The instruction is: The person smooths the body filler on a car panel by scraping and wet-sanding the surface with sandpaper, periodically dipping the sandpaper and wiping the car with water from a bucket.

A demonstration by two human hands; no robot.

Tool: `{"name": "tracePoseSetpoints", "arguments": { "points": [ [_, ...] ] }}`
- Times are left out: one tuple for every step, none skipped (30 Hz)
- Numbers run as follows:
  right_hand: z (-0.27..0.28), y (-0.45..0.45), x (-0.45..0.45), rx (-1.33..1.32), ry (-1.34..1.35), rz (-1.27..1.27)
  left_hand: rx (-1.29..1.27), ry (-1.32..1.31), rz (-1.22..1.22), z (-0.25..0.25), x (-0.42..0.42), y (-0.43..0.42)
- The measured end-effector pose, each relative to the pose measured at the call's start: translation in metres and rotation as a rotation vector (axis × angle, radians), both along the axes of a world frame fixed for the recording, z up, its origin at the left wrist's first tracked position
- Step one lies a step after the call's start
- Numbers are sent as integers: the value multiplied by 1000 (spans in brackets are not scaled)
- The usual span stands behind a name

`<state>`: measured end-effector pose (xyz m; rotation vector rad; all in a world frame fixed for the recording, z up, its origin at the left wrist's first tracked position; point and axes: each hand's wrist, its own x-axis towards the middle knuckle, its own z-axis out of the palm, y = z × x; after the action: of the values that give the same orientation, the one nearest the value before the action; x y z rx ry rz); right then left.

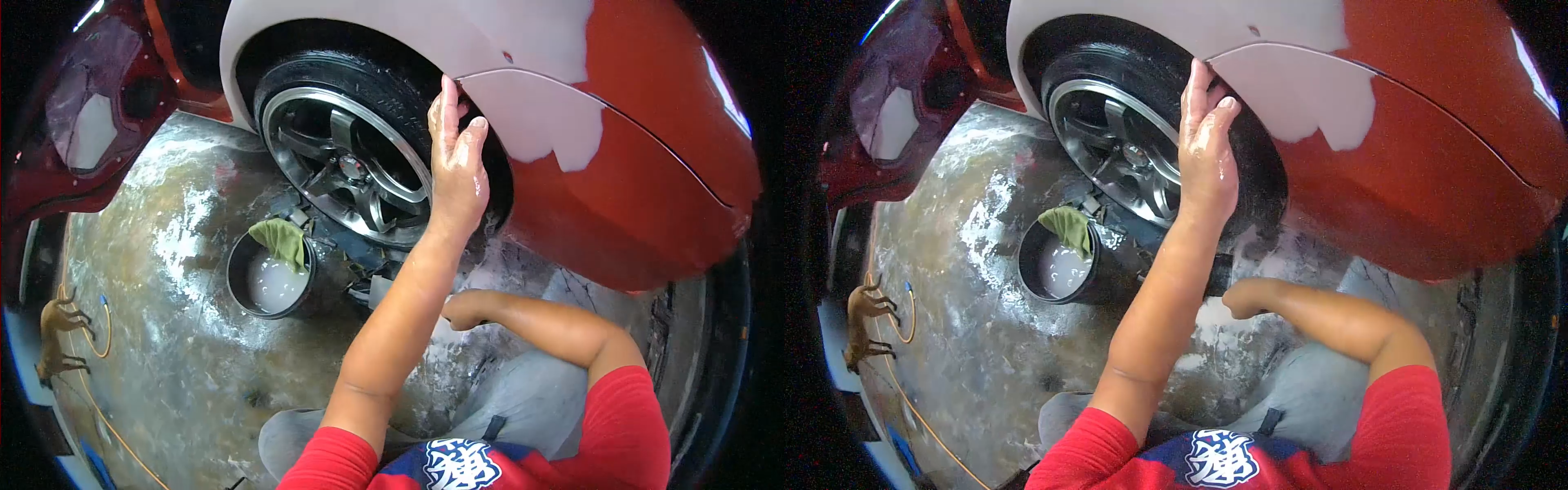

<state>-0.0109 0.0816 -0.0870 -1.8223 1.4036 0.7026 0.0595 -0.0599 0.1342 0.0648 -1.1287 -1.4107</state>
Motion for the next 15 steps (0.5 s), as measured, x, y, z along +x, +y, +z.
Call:
{"name": "tracePoseSetpoints", "arguments": {
  "points": [
    [6,0,2,16,41,-4,-50,-26,15,-5,2,-4],
    [11,-1,5,32,83,-7,-101,-52,31,-9,3,-8],
    [17,-2,7,48,125,-8,-74,-5,-23,-10,3,-11],
    [23,-2,9,46,145,6,-85,-8,-37,-12,6,-13],
    [29,-3,11,46,163,21,-95,-13,-51,-14,8,-14],
    [33,-3,12,44,182,35,-108,-16,-66,-16,9,-16],
    [27,-3,8,55,206,51,-88,19,-92,-18,8,-16],
    [23,-3,6,59,226,51,-113,-14,-63,-19,8,-17],
    [20,-3,4,64,243,53,-138,-50,-33,-24,7,-18],
    [17,-3,3,68,260,56,-164,-86,-2,-28,7,-19],
    [15,-2,1,54,262,56,-172,-60,-24,-31,3,-20],
    [15,-2,2,39,266,55,-152,-43,-58,-32,3,-19],
    [16,-2,1,24,270,53,-133,-26,-95,-32,4,-17],
    [15,-2,1,36,290,43,-114,-12,-132,-33,5,-16],
    [14,-4,3,45,306,31,-142,-48,-108,-33,7,-18]
  ]
}}
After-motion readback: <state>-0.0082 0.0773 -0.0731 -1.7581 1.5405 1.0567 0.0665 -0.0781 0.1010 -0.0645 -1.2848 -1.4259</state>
